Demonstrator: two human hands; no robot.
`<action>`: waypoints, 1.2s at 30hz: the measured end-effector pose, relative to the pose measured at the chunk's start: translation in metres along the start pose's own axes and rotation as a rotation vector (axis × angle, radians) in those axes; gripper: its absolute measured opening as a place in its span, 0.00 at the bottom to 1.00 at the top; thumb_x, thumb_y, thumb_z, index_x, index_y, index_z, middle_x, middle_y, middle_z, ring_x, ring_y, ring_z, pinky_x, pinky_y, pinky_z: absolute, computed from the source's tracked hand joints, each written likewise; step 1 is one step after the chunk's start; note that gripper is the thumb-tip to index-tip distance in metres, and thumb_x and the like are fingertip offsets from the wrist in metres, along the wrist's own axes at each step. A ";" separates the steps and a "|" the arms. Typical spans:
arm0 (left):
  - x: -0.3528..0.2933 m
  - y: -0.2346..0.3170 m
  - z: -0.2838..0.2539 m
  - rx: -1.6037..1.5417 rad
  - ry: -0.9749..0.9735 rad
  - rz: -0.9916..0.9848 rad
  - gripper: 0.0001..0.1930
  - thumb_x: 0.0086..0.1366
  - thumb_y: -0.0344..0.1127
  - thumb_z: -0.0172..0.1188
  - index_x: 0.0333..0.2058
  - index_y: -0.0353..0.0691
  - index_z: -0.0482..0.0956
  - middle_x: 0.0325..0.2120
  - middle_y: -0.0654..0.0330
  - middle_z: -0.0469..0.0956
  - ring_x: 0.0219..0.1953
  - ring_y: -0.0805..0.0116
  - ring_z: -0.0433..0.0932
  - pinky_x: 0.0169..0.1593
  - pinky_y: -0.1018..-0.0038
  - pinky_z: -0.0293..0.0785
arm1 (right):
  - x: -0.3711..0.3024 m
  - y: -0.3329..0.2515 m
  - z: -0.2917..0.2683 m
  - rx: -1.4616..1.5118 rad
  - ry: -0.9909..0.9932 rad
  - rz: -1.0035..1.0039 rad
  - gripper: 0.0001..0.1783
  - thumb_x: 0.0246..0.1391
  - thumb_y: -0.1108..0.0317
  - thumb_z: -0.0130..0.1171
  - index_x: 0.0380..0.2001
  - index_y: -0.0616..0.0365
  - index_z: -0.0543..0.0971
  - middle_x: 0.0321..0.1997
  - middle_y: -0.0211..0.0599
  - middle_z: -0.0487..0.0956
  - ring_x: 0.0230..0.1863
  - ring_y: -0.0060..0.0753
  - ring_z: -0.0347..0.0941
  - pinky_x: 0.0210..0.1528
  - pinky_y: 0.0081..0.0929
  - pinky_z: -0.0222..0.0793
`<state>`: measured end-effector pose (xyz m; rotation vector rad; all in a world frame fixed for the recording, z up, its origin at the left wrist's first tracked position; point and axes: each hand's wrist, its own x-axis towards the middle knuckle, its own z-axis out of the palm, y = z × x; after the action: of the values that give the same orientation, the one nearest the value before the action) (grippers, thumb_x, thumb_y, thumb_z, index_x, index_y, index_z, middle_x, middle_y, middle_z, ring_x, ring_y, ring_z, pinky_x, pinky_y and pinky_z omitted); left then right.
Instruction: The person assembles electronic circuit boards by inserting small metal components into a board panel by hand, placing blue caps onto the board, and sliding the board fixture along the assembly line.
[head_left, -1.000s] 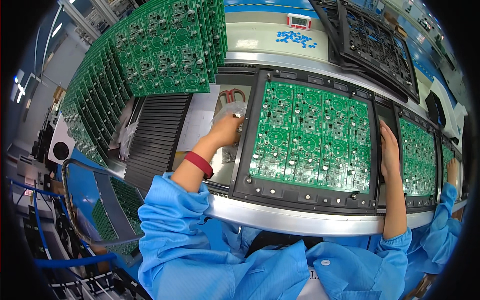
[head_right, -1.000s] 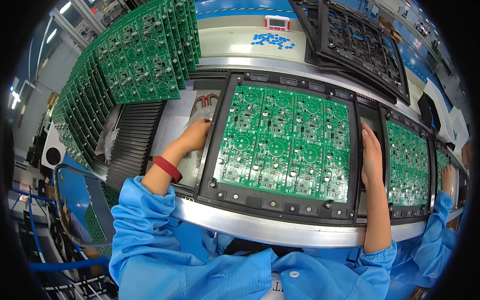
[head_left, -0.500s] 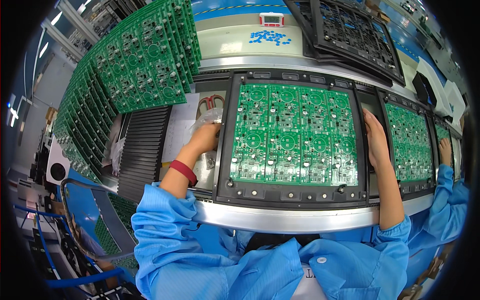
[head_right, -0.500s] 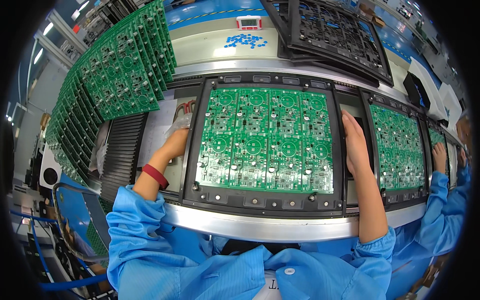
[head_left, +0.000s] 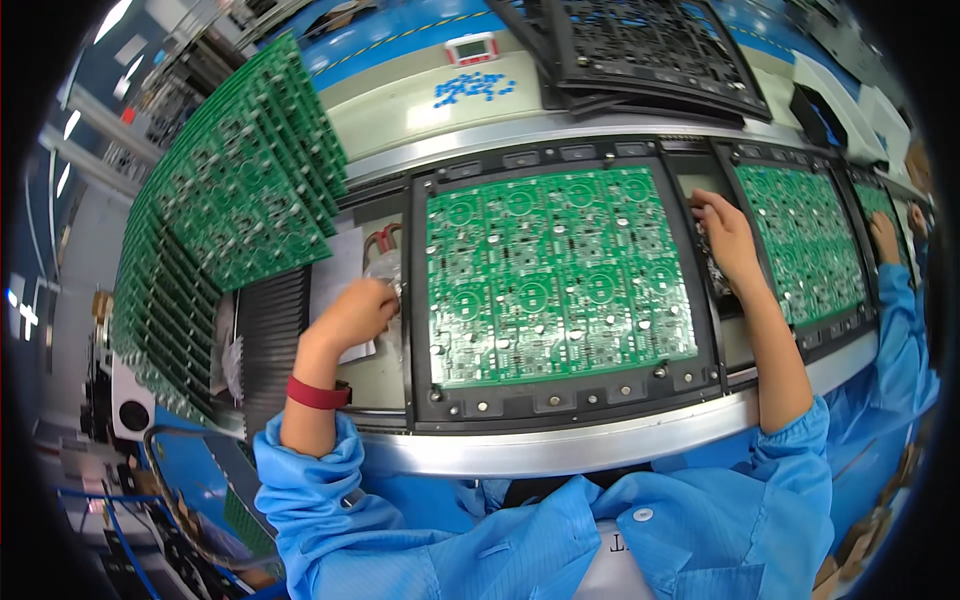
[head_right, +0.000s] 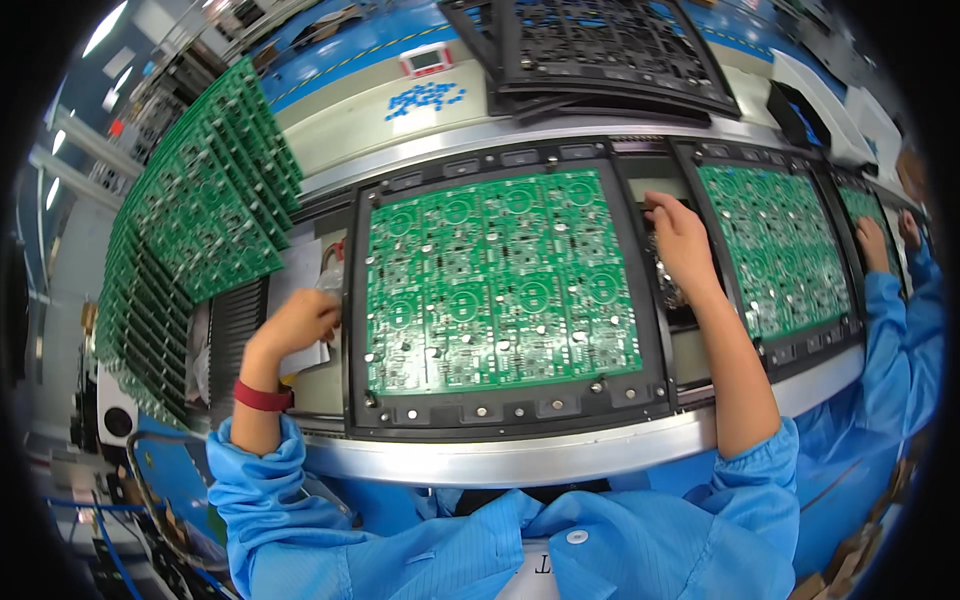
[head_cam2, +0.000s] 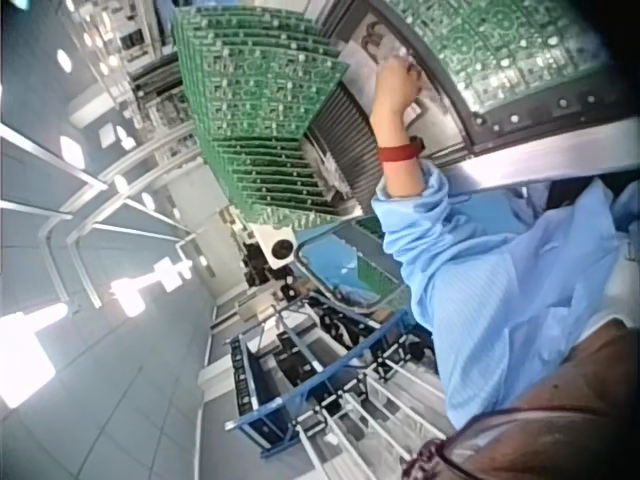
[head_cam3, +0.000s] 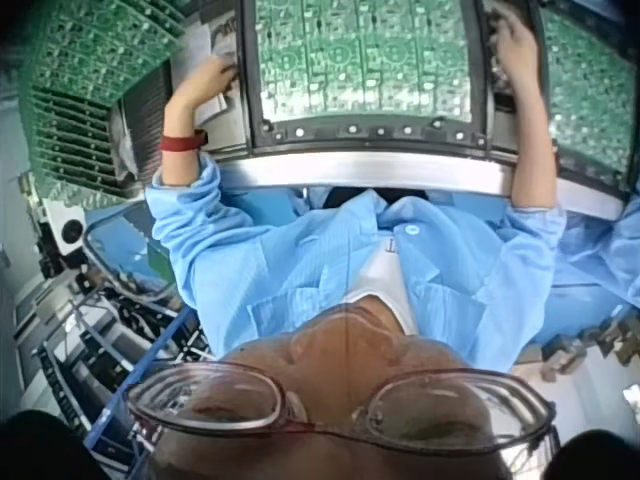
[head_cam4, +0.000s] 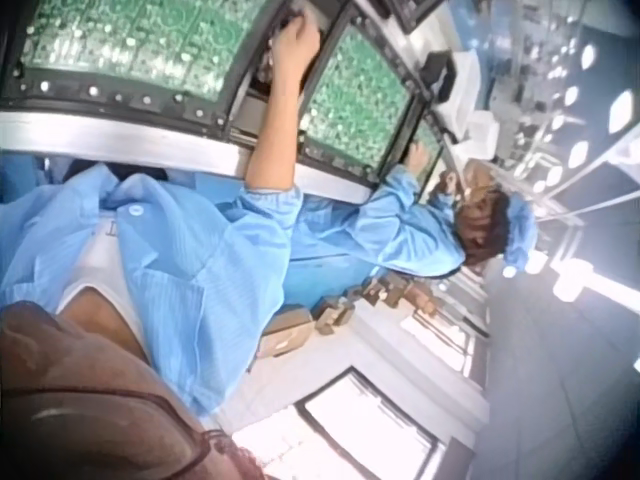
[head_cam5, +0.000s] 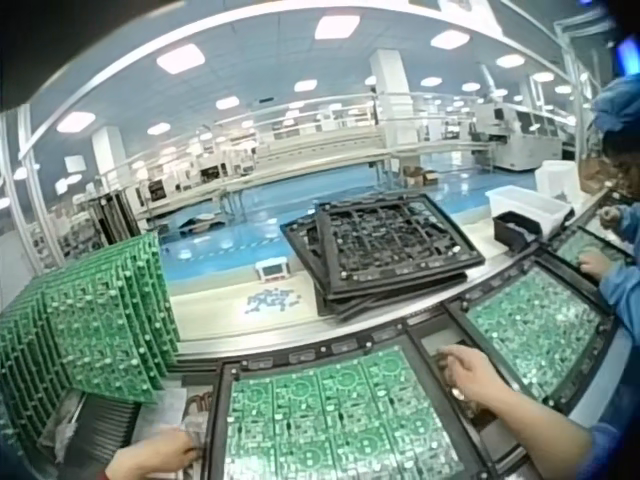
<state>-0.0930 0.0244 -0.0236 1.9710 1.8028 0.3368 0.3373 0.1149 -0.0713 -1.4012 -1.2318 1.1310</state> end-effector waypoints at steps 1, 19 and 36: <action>0.004 -0.006 0.009 -0.065 0.028 -0.040 0.10 0.53 0.31 0.49 0.29 0.30 0.74 0.23 0.50 0.76 0.23 0.54 0.71 0.30 0.70 0.68 | 0.007 0.007 -0.009 -0.454 -0.062 -0.151 0.18 0.53 0.70 0.42 0.47 0.63 0.69 0.51 0.47 0.68 0.46 0.42 0.68 0.49 0.29 0.62; 0.021 -0.070 0.082 -0.518 0.081 -0.197 0.22 0.62 0.44 0.40 0.46 0.31 0.69 0.36 0.52 0.75 0.34 0.63 0.73 0.38 0.73 0.68 | 0.022 0.066 -0.024 -1.341 -0.215 0.012 0.11 0.43 0.75 0.48 0.32 0.68 0.73 0.32 0.57 0.75 0.33 0.57 0.73 0.36 0.43 0.69; 0.019 -0.063 0.060 -0.719 0.088 -0.469 0.13 0.57 0.32 0.50 0.39 0.30 0.74 0.31 0.54 0.77 0.28 0.68 0.74 0.33 0.78 0.70 | 0.020 0.056 -0.014 -1.251 -0.145 0.102 0.11 0.43 0.75 0.47 0.29 0.70 0.75 0.31 0.58 0.76 0.33 0.57 0.73 0.36 0.43 0.69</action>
<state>-0.1183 0.0367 -0.1087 1.0307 1.7854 0.7853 0.3607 0.1301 -0.1256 -2.2938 -2.1493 0.4409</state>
